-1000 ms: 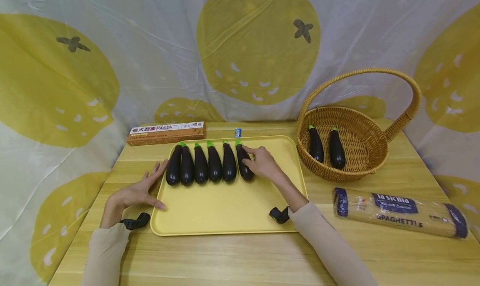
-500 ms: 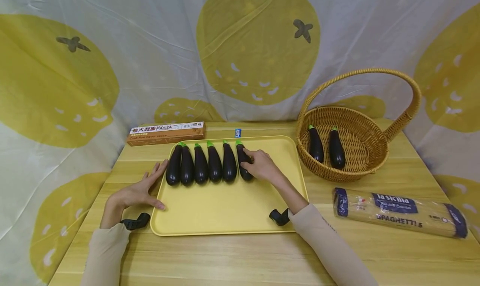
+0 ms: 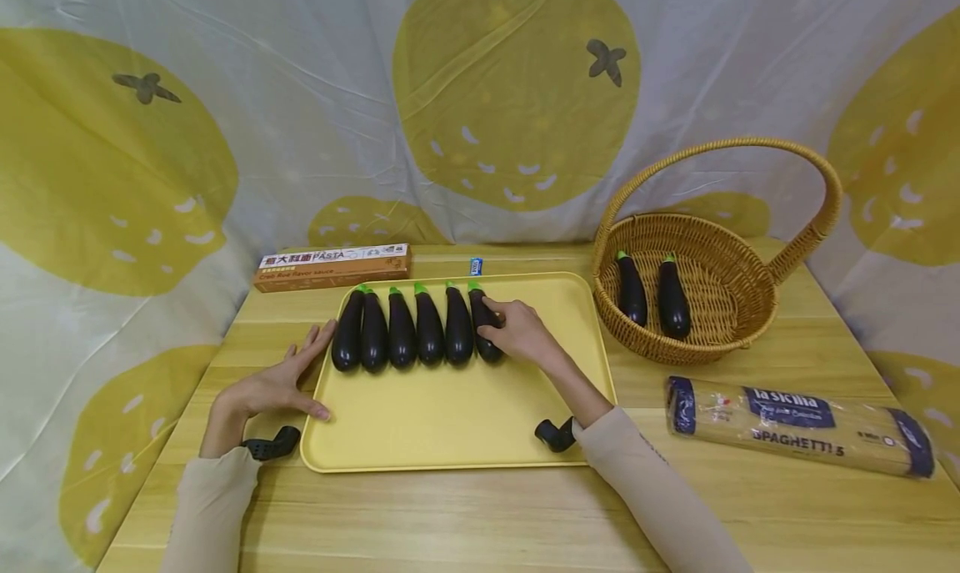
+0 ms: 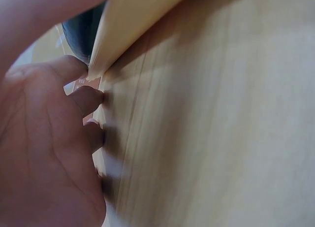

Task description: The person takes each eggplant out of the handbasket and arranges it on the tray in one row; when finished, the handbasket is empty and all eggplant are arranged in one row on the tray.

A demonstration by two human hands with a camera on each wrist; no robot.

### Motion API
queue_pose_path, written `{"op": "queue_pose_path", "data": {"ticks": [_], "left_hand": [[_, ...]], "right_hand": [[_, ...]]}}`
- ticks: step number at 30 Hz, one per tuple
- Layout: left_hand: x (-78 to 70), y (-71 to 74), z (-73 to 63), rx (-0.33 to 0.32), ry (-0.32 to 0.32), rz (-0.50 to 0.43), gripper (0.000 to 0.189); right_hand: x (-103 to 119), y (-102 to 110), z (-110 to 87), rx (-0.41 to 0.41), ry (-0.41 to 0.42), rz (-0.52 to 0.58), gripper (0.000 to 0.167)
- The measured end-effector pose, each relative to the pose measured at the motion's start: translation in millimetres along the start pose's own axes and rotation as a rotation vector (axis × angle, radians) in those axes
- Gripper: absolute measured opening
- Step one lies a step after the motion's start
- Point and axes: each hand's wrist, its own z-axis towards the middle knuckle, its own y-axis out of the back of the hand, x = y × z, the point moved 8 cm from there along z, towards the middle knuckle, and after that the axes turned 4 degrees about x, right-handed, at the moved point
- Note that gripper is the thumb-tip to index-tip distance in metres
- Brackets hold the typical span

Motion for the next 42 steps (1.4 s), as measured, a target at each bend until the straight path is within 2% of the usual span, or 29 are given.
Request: {"op": "queue_pose_path", "data": {"ticks": [13, 19, 24, 28, 31, 37, 40, 42], "left_hand": [[-1.0, -0.1, 0.2, -0.003, -0.005, 0.005, 0.141], [-1.3, 0.0, 0.1, -0.003, -0.002, 0.005, 0.142], [-1.7, -0.2, -0.3, -0.002, 0.001, 0.006, 0.142], [-1.8, -0.5, -0.1, -0.001, -0.002, 0.0, 0.142], [-0.8, -1.5, 0.7, 0.001, -0.004, -0.005, 0.141], [3.3, -2.6, 1.6, 0.0, 0.01, -0.012, 0.14], [4.0, -2.1, 1.5, -0.003, 0.019, -0.006, 0.14], [4.2, -2.1, 1.6, -0.003, 0.022, -0.003, 0.14]], "right_hand": [[0.4, 0.6, -0.4, -0.007, -0.007, -0.011, 0.058], [-2.0, 10.9, -10.2, 0.013, -0.029, -0.003, 0.061], [-3.9, 40.4, -33.9, 0.006, -0.001, 0.015, 0.061], [-7.0, 75.4, -63.0, -0.021, 0.038, -0.001, 0.057], [-15.6, 104.5, -86.1, -0.068, 0.031, -0.013, 0.051], [-56.5, 155.3, -120.9, -0.212, -0.059, -0.022, 0.049], [-83.2, 171.3, -130.0, -0.264, -0.123, -0.038, 0.054], [-99.8, 176.7, -131.9, -0.265, -0.166, -0.051, 0.059]]}}
